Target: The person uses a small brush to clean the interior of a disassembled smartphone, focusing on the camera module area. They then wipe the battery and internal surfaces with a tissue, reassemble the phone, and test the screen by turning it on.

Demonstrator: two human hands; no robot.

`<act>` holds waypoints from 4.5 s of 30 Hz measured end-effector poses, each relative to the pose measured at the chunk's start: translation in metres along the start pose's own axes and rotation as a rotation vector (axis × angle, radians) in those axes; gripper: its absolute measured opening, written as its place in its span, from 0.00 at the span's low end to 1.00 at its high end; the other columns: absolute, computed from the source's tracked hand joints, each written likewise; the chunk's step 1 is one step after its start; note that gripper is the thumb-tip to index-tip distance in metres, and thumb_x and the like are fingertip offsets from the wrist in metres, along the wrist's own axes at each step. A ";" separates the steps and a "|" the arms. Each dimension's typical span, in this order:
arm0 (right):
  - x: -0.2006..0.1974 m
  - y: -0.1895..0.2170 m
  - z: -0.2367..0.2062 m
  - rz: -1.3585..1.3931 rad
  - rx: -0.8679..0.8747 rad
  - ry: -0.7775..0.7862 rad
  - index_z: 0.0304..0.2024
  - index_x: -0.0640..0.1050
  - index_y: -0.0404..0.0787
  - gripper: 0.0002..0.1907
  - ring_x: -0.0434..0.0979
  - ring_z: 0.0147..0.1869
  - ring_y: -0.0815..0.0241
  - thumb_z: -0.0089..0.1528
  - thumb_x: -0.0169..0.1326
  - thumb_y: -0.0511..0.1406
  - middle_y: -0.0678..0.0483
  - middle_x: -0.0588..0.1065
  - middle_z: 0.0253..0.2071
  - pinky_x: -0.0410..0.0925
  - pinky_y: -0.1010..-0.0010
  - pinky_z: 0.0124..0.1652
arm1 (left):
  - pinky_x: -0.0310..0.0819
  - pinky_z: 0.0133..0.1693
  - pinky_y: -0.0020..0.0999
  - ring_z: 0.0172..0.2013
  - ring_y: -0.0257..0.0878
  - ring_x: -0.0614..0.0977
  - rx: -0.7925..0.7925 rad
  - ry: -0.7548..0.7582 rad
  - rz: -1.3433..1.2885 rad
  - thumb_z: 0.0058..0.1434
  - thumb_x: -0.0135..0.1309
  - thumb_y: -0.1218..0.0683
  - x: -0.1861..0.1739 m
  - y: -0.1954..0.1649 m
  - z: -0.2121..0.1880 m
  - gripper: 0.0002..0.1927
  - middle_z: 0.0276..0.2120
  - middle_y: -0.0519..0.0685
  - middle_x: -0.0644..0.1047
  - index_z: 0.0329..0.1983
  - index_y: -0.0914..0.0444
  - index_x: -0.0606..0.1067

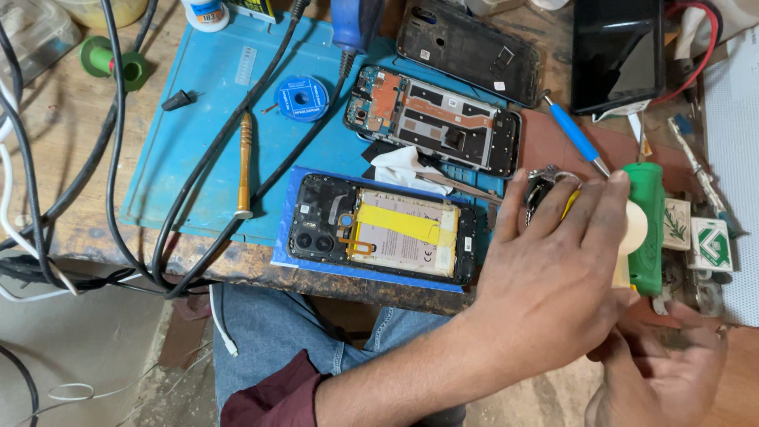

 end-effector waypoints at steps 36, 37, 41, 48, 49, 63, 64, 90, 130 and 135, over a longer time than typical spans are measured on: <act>0.127 0.059 -0.008 -0.016 0.046 0.468 0.73 0.49 0.39 0.36 0.69 0.38 0.65 0.63 0.39 0.23 0.35 0.77 0.53 0.70 0.74 0.35 | 0.58 0.59 0.43 0.55 0.44 0.75 0.100 -0.052 0.398 0.58 0.59 0.43 -0.078 0.067 -0.088 0.26 0.55 0.44 0.74 0.60 0.51 0.79; 0.128 0.061 -0.008 -0.016 0.005 0.484 0.74 0.48 0.39 0.37 0.68 0.39 0.65 0.63 0.39 0.23 0.35 0.76 0.54 0.70 0.75 0.36 | 0.58 0.59 0.43 0.55 0.44 0.75 0.093 -0.051 0.401 0.58 0.58 0.42 -0.077 0.067 -0.088 0.26 0.56 0.44 0.74 0.60 0.51 0.79; 0.132 0.072 -0.007 -0.173 -0.232 0.562 0.72 0.43 0.36 0.39 0.72 0.41 0.64 0.62 0.42 0.22 0.33 0.67 0.70 0.70 0.74 0.42 | 0.57 0.59 0.44 0.55 0.44 0.74 0.083 -0.045 0.414 0.56 0.58 0.42 -0.076 0.067 -0.088 0.27 0.55 0.44 0.74 0.59 0.51 0.79; 0.134 0.069 0.002 -0.141 -0.024 0.515 0.72 0.50 0.35 0.37 0.74 0.51 0.63 0.65 0.51 0.25 0.35 0.72 0.65 0.71 0.77 0.45 | 0.57 0.59 0.44 0.56 0.45 0.74 0.083 -0.020 0.436 0.55 0.57 0.41 -0.075 0.066 -0.085 0.29 0.56 0.45 0.73 0.60 0.52 0.77; 0.134 0.066 0.004 -0.127 0.050 0.509 0.73 0.51 0.36 0.37 0.74 0.44 0.64 0.66 0.52 0.26 0.36 0.74 0.64 0.70 0.78 0.37 | 0.57 0.59 0.44 0.56 0.46 0.74 0.082 -0.013 0.439 0.55 0.57 0.41 -0.075 0.065 -0.083 0.29 0.56 0.45 0.72 0.60 0.53 0.77; 0.132 0.061 0.004 -0.144 0.022 0.583 0.71 0.50 0.35 0.37 0.77 0.58 0.58 0.63 0.48 0.21 0.37 0.73 0.63 0.71 0.73 0.52 | 0.63 0.55 0.45 0.49 0.48 0.72 0.003 0.121 0.364 0.48 0.52 0.40 -0.075 0.064 -0.051 0.42 0.49 0.52 0.70 0.62 0.69 0.73; 0.133 0.063 0.004 -0.148 0.017 0.586 0.71 0.50 0.35 0.36 0.77 0.59 0.58 0.63 0.48 0.21 0.37 0.74 0.63 0.71 0.73 0.53 | 0.63 0.56 0.45 0.49 0.48 0.72 -0.009 0.135 0.360 0.48 0.52 0.39 -0.074 0.063 -0.052 0.43 0.48 0.52 0.70 0.62 0.70 0.73; 0.013 0.059 0.028 -0.268 0.003 -0.039 0.74 0.54 0.27 0.29 0.70 0.27 0.67 0.76 0.49 0.28 0.42 0.78 0.47 0.67 0.73 0.30 | 0.57 0.62 0.51 0.59 0.51 0.72 0.082 0.033 0.145 0.57 0.63 0.42 -0.059 0.025 -0.037 0.45 0.61 0.55 0.71 0.74 0.62 0.60; -0.033 0.006 0.063 -0.001 0.261 0.114 0.71 0.58 0.39 0.34 0.63 0.21 0.69 0.67 0.57 0.27 0.39 0.77 0.42 0.57 0.74 0.18 | 0.53 0.73 0.50 0.62 0.45 0.73 0.084 0.048 0.080 0.44 0.68 0.36 0.011 0.017 0.006 0.57 0.59 0.52 0.73 0.74 0.66 0.61; -0.029 0.010 0.042 -0.094 0.281 0.022 0.71 0.58 0.39 0.37 0.73 0.24 0.65 0.63 0.59 0.25 0.38 0.77 0.37 0.66 0.73 0.20 | 0.52 0.74 0.52 0.62 0.46 0.73 0.070 0.062 0.056 0.42 0.69 0.42 0.015 0.020 0.005 0.57 0.59 0.52 0.72 0.74 0.66 0.60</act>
Point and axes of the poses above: each hand's wrist, its own z-axis towards the middle knuckle, its own x-axis out of the palm, y = z × x, the point moved 4 cm from there along z, towards the middle knuckle
